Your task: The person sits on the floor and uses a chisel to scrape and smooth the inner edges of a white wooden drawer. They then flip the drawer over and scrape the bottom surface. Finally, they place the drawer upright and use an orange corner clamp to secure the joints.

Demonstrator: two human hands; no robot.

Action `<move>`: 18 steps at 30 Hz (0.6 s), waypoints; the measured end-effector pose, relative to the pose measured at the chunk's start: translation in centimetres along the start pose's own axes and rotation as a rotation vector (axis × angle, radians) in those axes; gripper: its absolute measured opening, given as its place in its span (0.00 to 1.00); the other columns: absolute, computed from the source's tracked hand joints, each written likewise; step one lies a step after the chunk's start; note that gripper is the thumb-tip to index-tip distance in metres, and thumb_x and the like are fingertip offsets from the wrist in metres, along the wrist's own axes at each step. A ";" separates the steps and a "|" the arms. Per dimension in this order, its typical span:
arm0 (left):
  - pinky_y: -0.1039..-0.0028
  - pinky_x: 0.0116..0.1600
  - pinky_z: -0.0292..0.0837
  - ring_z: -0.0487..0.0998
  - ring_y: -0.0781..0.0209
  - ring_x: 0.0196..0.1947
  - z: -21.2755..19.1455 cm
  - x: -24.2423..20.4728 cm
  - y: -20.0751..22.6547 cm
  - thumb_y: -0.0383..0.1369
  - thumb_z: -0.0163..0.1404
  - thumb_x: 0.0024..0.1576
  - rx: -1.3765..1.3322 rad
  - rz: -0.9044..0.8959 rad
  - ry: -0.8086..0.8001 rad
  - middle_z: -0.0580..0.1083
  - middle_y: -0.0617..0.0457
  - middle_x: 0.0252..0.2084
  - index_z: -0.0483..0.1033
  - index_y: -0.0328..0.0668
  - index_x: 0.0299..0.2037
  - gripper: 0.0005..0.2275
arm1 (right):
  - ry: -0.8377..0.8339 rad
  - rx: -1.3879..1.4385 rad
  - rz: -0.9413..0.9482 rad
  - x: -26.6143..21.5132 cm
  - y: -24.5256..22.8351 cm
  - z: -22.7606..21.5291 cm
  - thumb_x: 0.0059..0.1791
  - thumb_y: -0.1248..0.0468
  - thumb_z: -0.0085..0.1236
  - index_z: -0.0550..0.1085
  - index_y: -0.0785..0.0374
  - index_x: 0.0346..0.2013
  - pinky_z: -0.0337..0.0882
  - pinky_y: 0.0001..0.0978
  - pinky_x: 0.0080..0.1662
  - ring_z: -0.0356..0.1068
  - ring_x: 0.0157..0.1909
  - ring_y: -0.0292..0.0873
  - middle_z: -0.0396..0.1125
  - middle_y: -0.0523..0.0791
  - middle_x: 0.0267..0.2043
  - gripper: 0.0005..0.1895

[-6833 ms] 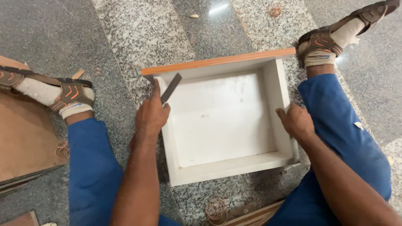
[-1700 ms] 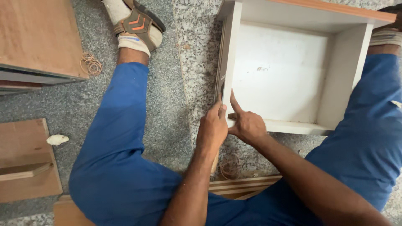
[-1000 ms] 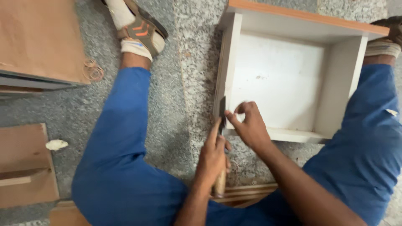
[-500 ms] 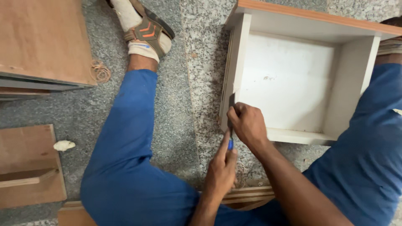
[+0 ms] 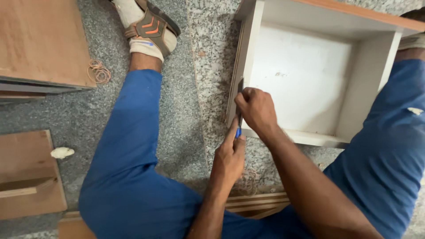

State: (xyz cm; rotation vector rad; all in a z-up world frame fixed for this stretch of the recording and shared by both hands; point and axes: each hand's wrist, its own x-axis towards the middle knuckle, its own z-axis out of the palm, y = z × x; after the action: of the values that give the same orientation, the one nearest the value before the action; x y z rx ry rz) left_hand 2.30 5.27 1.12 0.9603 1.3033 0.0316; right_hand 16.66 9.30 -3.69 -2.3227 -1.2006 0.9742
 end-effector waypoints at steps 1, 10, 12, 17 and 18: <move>0.63 0.26 0.70 0.73 0.61 0.17 0.1 -0.5 -0.1 0.40 0.42 0.66 0.006 0.015 0.006 0.74 0.46 0.24 0.53 0.70 0.75 0.26 | -0.020 0.008 0.032 0.1 -0.2 -0.3 0.49 0.56 0.51 0.75 0.67 0.23 0.72 0.48 0.36 0.73 0.26 0.57 0.71 0.55 0.23 0.18; 0.66 0.23 0.74 0.75 0.61 0.16 -1.1 -0.7 0.8 0.39 0.44 0.63 -0.032 0.023 0.017 0.76 0.50 0.27 0.54 0.70 0.74 0.27 | -0.020 -0.004 0.079 -0.8 0.7 -0.2 0.54 0.45 0.51 0.76 0.69 0.32 0.70 0.47 0.36 0.71 0.28 0.57 0.70 0.56 0.26 0.27; 0.65 0.22 0.73 0.75 0.61 0.15 -1.0 -2.4 1.2 0.39 0.46 0.62 -0.139 -0.041 0.056 0.78 0.52 0.29 0.57 0.69 0.73 0.27 | -0.047 0.066 0.169 -2.9 2.3 -0.7 0.53 0.42 0.49 0.76 0.65 0.39 0.72 0.44 0.42 0.75 0.36 0.52 0.74 0.53 0.33 0.27; 0.55 0.38 0.77 0.81 0.44 0.33 -2.7 -5.2 0.0 0.36 0.48 0.61 0.064 0.085 0.106 0.80 0.40 0.36 0.51 0.61 0.75 0.31 | -0.112 -0.446 -0.084 -7.2 6.9 0.8 0.47 0.37 0.56 0.75 0.54 0.52 0.59 0.54 0.63 0.64 0.61 0.53 0.68 0.49 0.58 0.30; 0.54 0.42 0.78 0.82 0.41 0.39 -3.1 -6.1 -0.9 0.36 0.49 0.60 0.135 0.200 0.148 0.80 0.40 0.39 0.52 0.56 0.75 0.31 | -0.090 -0.518 -0.125 -7.3 7.5 1.5 0.46 0.36 0.57 0.75 0.53 0.52 0.55 0.58 0.65 0.60 0.65 0.53 0.65 0.49 0.62 0.30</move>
State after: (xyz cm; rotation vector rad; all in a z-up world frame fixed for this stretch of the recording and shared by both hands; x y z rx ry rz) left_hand -2.57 3.33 5.59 1.2209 1.3526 0.1739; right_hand 16.94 -1.04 -6.05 -2.5553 -1.7861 0.8004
